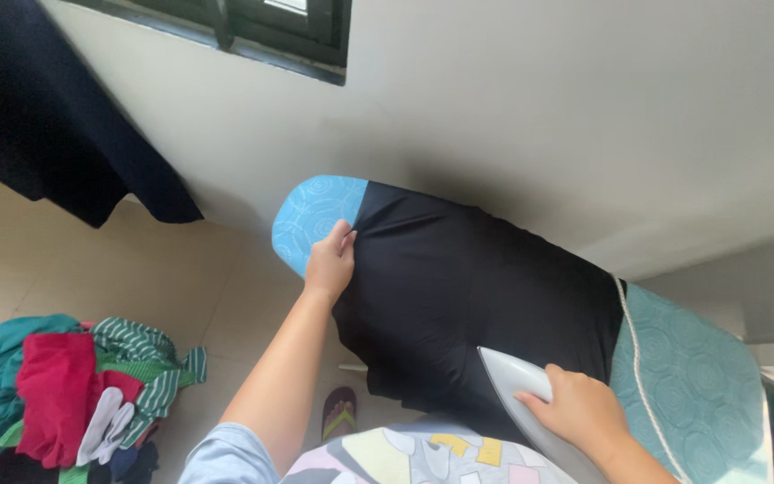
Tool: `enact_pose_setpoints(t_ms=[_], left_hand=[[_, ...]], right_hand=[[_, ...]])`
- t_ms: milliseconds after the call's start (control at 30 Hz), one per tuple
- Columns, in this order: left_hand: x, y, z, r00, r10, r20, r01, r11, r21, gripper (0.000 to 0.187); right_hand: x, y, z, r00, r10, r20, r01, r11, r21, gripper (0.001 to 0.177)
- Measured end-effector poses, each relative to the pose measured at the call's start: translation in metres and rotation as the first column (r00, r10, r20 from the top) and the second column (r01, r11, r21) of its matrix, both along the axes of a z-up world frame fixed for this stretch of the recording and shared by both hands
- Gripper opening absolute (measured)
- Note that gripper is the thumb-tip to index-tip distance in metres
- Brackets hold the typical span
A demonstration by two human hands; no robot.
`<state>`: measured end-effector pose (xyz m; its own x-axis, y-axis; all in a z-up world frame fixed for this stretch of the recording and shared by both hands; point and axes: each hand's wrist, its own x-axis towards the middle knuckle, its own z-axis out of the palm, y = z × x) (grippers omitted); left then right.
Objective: The person irons a black garment on a blue ironing board using a white electric iron. They repeatedly smooth the fabric with their hands and move the iron back and forth across different sections, occasionally lifting and repositioning the garment to access new areas.
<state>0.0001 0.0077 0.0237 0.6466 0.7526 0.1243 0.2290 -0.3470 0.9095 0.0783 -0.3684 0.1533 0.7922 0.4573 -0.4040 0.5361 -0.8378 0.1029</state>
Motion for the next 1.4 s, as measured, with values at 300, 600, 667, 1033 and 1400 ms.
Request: enact_pose_setpoints(t_ms=[300,600,667,1033,1400], left_hand=[[0.0,-0.003,0.003,0.999,0.014,-0.035,-0.015,1.0,-0.019,0.012],[0.007,-0.008,0.004,0.992,0.081,-0.096,-0.061,0.979,0.194,0.015],[0.013,-0.021,0.022,0.91,0.157,-0.383,-0.057,0.964,0.26,0.019],[0.022,-0.145,0.013,0.872,-0.321,-0.37,0.488,0.629,0.604,0.066],[0.02,-0.143,0.008,0.864,-0.339,-0.373,0.502,0.637,0.585,0.067]], right_hand=[[0.043,0.086,-0.003,0.999,0.007,0.045,-0.015,0.987,0.16,0.054],[0.022,-0.033,-0.006,0.975,-0.221,-0.015,0.221,0.975,0.005,0.054],[0.026,-0.04,-0.009,0.971,-0.24,-0.014,0.241,0.971,0.001,0.055],[0.054,0.048,-0.005,0.979,-0.204,-0.01,0.203,0.968,0.147,0.056],[0.103,0.074,-0.013,0.979,-0.201,0.044,0.189,0.963,0.194,0.058]])
